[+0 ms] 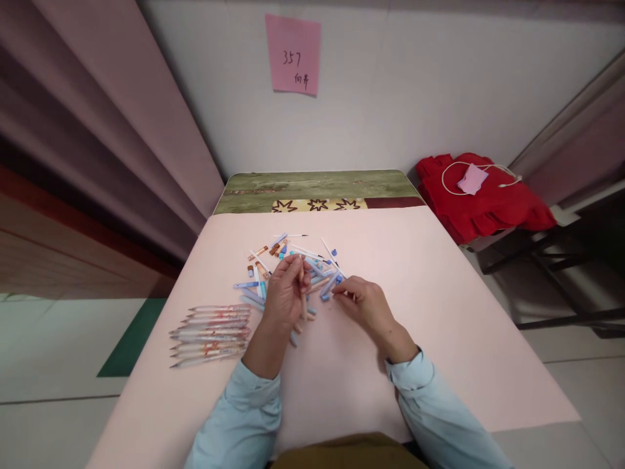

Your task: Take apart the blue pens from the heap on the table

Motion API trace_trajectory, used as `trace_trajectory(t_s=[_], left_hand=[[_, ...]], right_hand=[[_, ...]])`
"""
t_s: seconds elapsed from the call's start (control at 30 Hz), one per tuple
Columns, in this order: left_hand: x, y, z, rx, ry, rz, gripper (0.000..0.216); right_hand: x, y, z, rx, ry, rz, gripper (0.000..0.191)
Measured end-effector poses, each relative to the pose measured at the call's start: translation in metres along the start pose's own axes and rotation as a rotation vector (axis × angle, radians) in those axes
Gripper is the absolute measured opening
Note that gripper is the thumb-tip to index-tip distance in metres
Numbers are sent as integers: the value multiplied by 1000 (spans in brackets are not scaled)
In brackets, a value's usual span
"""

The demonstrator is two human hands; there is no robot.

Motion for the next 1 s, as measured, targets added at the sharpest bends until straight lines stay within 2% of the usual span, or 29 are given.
trace_trajectory(t_s=[0.07, 0.23, 0.4, 0.57, 0.7, 0.77, 1.0], left_hand=[[0, -3, -1, -4, -17, 32, 34], [5, -5, -2, -2, -73, 87, 32], [7, -5, -2, 0, -91, 109, 30], [7, -5, -2, -3, -97, 123, 27], [7, -4, -2, 9, -94, 117, 27], [7, -3, -3, 13, -90, 114, 27], [10, -1, -2, 27, -97, 53, 29]], right_hand=[[-7, -4, 0, -13, 33, 51, 18], [-12, 8, 1, 82, 25, 142, 28], [-14, 6, 0, 76, 46, 157, 16], [-12, -8, -1, -47, 46, 125, 8], [-16, -23, 1, -192, 137, 43, 9], [-15, -21, 1, -162, 145, 33, 13], [1, 4, 0, 74, 22, 40, 17]])
Point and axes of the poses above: each hand's wrist, its own z-axis away from the middle knuckle, its own y-axis out of the palm, x = y × z, the point moved 10 cm from there along -z, towards the middle knuckle, and after that the axes turned 6 degrees about -z, right-handed, at the moved point
